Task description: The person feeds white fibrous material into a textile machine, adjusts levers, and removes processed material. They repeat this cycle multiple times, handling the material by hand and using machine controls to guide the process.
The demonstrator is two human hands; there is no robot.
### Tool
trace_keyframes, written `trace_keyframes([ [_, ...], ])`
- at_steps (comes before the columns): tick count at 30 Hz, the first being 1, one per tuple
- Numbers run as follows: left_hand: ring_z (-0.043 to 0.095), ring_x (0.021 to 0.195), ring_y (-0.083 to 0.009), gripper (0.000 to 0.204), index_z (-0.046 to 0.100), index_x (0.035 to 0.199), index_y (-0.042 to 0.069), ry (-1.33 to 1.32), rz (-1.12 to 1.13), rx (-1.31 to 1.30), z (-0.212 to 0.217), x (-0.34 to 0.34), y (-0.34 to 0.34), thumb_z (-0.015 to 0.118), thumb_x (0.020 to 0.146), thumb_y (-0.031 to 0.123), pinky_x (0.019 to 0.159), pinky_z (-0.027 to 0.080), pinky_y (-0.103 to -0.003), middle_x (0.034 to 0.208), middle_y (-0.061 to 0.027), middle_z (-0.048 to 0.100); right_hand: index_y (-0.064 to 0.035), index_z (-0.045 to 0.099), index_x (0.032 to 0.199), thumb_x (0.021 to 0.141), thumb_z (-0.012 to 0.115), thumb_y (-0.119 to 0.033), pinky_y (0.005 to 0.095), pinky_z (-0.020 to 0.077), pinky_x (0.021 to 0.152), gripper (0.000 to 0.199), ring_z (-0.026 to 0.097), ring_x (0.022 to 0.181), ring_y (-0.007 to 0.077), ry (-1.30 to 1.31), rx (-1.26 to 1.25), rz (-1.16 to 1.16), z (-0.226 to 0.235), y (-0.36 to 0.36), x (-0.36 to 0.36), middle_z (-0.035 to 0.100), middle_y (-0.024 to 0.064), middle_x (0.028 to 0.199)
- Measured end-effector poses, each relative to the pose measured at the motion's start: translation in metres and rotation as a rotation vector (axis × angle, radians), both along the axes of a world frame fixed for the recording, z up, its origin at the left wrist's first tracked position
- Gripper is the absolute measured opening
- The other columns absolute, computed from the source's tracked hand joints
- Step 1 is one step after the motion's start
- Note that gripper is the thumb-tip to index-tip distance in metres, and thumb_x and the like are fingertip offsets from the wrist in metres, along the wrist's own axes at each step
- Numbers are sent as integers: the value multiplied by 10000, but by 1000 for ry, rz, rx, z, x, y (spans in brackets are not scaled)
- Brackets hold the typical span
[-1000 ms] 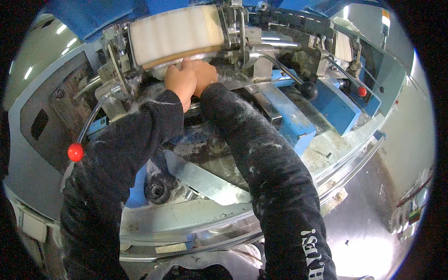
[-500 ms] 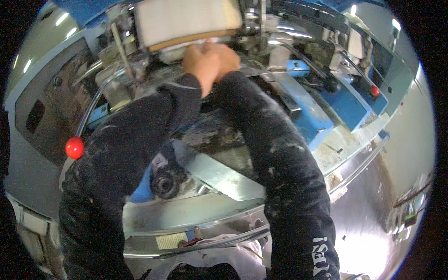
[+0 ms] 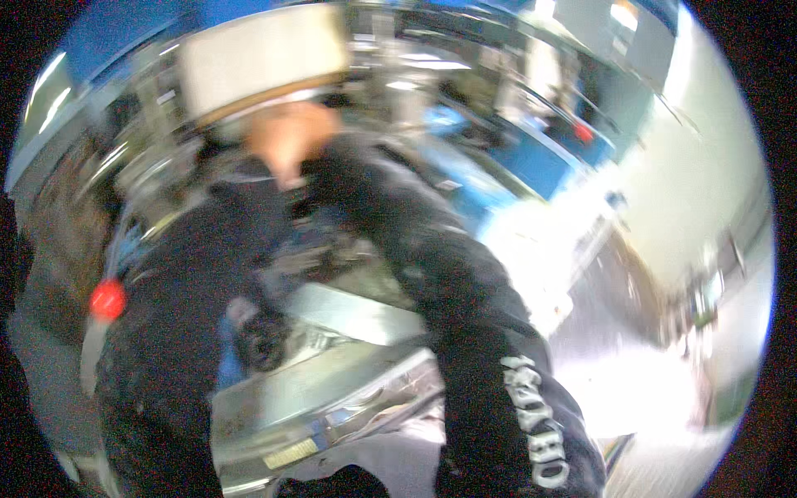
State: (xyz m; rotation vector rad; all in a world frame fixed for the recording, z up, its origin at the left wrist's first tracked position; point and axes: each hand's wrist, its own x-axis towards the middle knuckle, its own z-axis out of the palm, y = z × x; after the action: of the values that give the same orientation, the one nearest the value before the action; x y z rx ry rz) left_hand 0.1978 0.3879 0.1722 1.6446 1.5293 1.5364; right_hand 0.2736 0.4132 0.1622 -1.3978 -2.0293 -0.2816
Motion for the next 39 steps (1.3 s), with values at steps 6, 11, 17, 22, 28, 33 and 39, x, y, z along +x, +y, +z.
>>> trace_keyframes([
  [6,615,889,-229,452,567,1064,-116,-367,-370,5,-1,-26,7,456,960,310,800,469,-327,998,-177,636,-52,661,781,751,593,-315,415,515,613,274,666,753,310,107,90,-58,1,3,-23,666,179,796],
  [11,606,939,-194,439,566,1127,-60,-408,-403,-33,0,-17,-6,507,943,334,800,472,-293,1051,-136,632,-53,636,799,728,611,-290,451,498,595,249,635,713,371,240,100,-36,-3,-12,-15,645,172,733],
  [17,594,961,-208,510,533,1114,-83,-373,-349,-59,-2,-22,-4,538,921,388,815,464,-305,1089,-162,603,-47,631,792,722,615,-299,465,494,591,262,631,712,373,219,140,-45,-4,-17,-14,645,175,742],
  [22,566,1051,-271,573,459,1203,-102,-263,-318,21,-13,-24,6,503,930,400,879,444,-330,1201,-215,546,-53,617,779,680,650,-352,479,482,573,317,611,690,399,154,188,130,-8,-6,-7,625,193,712],
  [28,585,1001,-261,497,498,1157,-50,-335,-315,-48,-7,-21,5,483,943,398,847,468,-339,1143,-196,573,-57,626,721,739,600,-311,475,483,580,256,617,695,385,359,133,54,-8,1,-18,633,181,722],
  [33,595,967,-205,452,540,1154,-20,-344,-472,-100,-2,-19,-5,472,954,380,826,469,-318,1130,-131,591,-50,620,699,782,557,-331,470,487,604,299,618,716,392,459,110,-27,-6,-19,-14,630,188,722],
  [39,503,1160,-208,530,441,1326,20,-262,-615,-100,5,-6,-22,487,953,393,949,412,-330,1300,-101,501,-53,652,752,797,554,-320,468,496,612,288,639,749,372,491,104,-122,4,-53,4,645,191,753],
])
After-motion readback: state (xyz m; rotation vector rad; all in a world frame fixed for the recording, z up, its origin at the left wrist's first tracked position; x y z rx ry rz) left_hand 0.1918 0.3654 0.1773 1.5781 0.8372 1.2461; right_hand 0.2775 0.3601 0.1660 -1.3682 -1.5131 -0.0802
